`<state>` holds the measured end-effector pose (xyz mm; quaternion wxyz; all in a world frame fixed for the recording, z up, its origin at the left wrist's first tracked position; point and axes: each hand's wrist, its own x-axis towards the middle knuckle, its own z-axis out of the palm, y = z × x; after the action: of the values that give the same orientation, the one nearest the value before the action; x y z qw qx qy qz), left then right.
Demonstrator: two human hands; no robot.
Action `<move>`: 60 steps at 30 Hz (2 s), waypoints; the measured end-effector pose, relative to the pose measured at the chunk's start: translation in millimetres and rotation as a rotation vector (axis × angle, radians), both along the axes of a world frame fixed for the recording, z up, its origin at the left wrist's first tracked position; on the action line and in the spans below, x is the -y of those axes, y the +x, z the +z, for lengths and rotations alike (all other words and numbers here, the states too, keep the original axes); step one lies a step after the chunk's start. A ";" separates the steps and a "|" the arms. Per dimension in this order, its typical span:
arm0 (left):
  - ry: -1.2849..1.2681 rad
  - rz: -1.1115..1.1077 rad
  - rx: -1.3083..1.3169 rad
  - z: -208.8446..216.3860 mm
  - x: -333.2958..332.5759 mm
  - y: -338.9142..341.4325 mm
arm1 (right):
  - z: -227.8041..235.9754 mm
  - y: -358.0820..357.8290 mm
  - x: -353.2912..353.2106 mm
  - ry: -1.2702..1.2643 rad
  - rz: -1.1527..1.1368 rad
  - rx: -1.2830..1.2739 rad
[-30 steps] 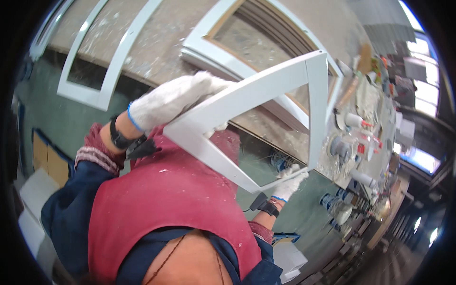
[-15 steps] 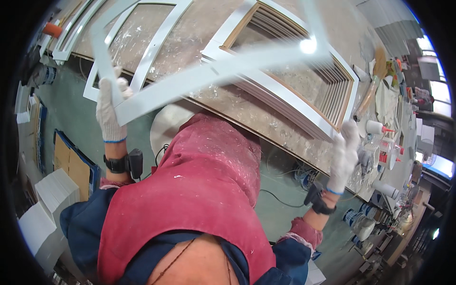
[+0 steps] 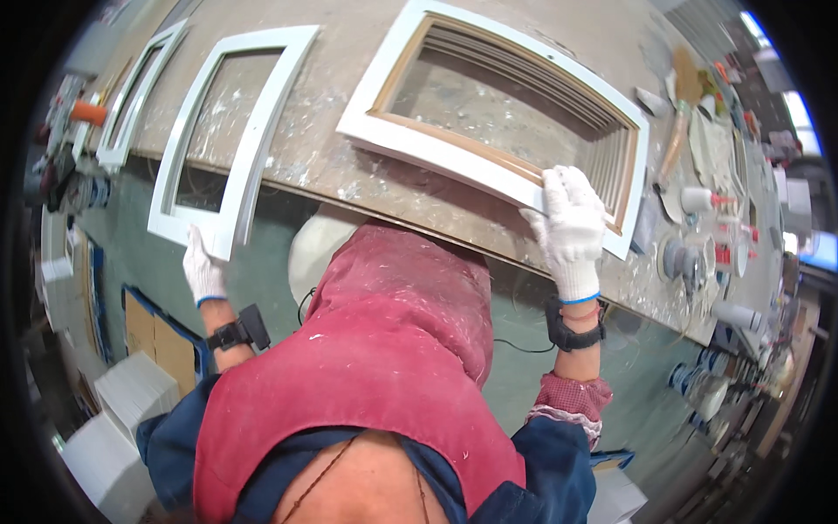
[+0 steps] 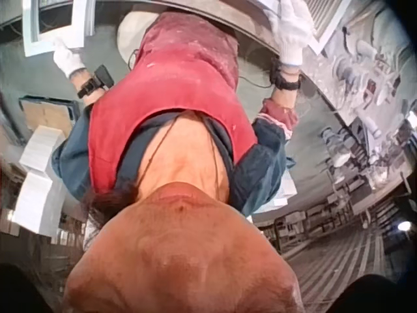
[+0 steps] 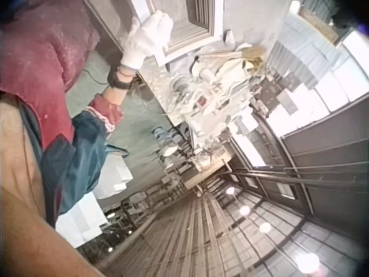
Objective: The person uses a sanding block to smooth the edges and corners of white wooden frames. They handle the frames one at a time, rotating them to access different sides, and place the finished pieces into a stack on the workbench.
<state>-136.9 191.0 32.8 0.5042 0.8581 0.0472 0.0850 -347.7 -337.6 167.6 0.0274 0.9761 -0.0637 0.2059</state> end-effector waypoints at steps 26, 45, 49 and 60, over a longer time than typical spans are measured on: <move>0.126 -0.261 -0.878 111.4 86.9 15.2 | -0.4 -22.6 -45.6 0.153 -0.190 -0.096; -0.472 -1.160 -0.577 178.3 245.3 -31.1 | 111.8 -71.7 33.7 1.174 -0.129 1.104; -0.429 -1.418 -0.722 190.4 278.4 -47.0 | 109.5 -101.0 50.2 1.720 0.593 1.307; -0.697 -1.485 -0.660 211.0 349.6 -93.4 | 39.7 -45.4 -11.9 2.512 0.878 1.303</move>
<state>-230.3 -158.7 243.8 0.6227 0.4455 -0.3561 -0.5357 -393.1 -325.7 207.3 -0.9105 0.0387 0.0964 0.4003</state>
